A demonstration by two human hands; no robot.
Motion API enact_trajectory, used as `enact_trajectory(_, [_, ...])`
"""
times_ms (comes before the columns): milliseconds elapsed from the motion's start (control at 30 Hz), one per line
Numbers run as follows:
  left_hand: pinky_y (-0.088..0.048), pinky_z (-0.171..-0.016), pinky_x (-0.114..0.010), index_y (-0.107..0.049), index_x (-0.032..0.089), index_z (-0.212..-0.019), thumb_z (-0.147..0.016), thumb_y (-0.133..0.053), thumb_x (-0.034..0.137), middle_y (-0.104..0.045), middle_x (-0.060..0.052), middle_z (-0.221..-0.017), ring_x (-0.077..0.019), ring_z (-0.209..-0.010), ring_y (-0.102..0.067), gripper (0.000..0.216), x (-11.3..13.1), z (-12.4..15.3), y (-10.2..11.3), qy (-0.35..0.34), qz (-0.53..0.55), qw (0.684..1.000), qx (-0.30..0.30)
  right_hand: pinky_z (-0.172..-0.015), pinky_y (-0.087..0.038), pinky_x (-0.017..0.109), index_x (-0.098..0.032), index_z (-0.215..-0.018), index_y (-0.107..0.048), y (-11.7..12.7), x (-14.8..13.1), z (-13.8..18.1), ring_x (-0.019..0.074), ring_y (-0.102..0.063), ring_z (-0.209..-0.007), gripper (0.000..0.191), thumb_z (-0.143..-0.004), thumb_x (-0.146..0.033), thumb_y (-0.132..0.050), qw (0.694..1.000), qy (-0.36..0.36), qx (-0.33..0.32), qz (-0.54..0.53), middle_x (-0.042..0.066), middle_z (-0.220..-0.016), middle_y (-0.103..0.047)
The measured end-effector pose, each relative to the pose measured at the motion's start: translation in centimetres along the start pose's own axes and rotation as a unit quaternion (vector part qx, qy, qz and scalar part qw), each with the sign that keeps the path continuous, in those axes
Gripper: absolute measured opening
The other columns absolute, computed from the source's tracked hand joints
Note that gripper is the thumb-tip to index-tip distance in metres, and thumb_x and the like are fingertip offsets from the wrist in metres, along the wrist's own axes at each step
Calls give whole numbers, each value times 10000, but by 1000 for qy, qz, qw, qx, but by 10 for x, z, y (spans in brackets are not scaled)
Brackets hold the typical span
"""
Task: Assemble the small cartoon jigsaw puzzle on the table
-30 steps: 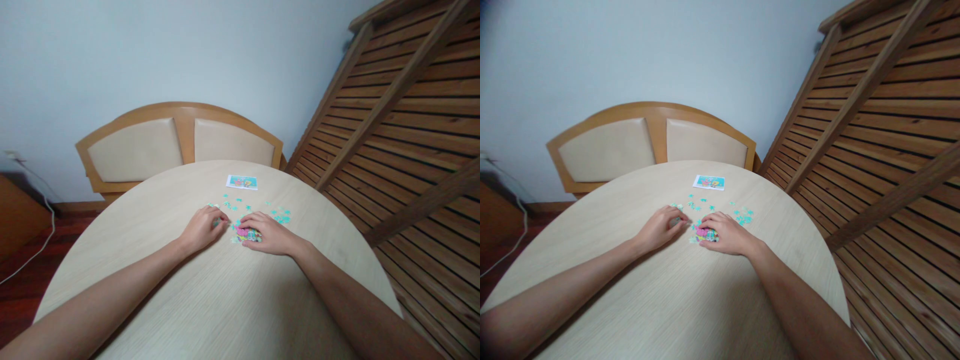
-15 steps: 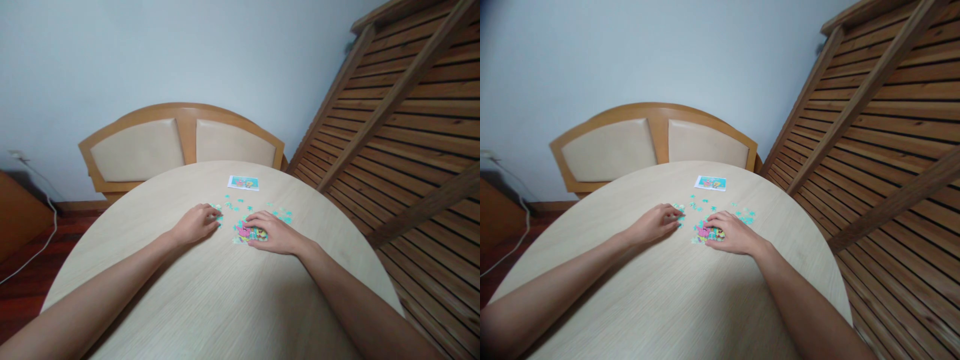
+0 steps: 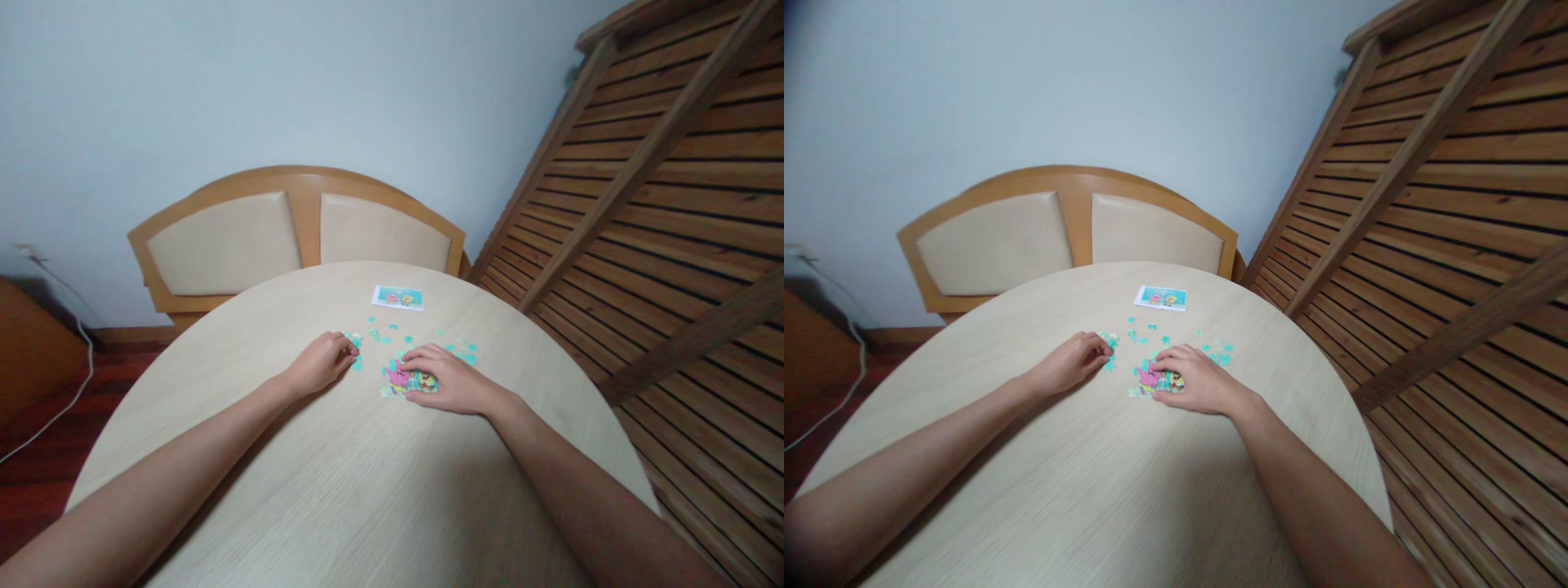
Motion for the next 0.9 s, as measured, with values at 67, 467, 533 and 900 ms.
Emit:
enact_trajectory(67, [-469,-843,-338,-688,191,-915,-893,-583,208,-701,-69,-924,-216,-885,-621,108,-2,0,0,2,9,1000,0,-1018,-472,437,-246,-1192,-699,0,0,0,264,-609,-1149,411,-809,-383,-759,1000,1,1,-1,93,-1208,-685])
enact_trajectory(467, [-451,-896,-352,-704,210,-973,-982,-511,247,-709,-64,-989,-213,-948,-613,197,22,1,6,-45,31,998,16,-1025,-467,438,-249,-1229,-661,1,-4,0,264,-617,-1153,457,-804,-373,-773,1000,-4,-9,-27,72,-1217,-703])
enact_trajectory(533, [-450,-895,-355,-697,219,-995,-999,-503,263,-717,-53,-982,-215,-949,-612,199,31,3,6,-51,39,998,23,-1007,-479,423,-248,-1220,-666,3,-7,-2,252,-631,-1130,419,-829,-371,-752,999,-12,-3,-42,69,-1196,-713])
enact_trajectory(900, [-471,-798,-305,-649,205,-973,-940,-646,329,-688,-41,-932,-201,-889,-625,128,63,11,-5,-47,96,992,65,-869,-551,328,-204,-1143,-680,-2,-9,-9,201,-707,-976,271,-895,-313,-681,975,-99,59,-190,70,-1079,-749])
Point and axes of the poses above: each hand's wrist, its own z-axis away from the middle knuckle, its own y-axis out of the back of the hand, x = y × z, the point moved 7 cm from there along -z, towards the middle knuckle
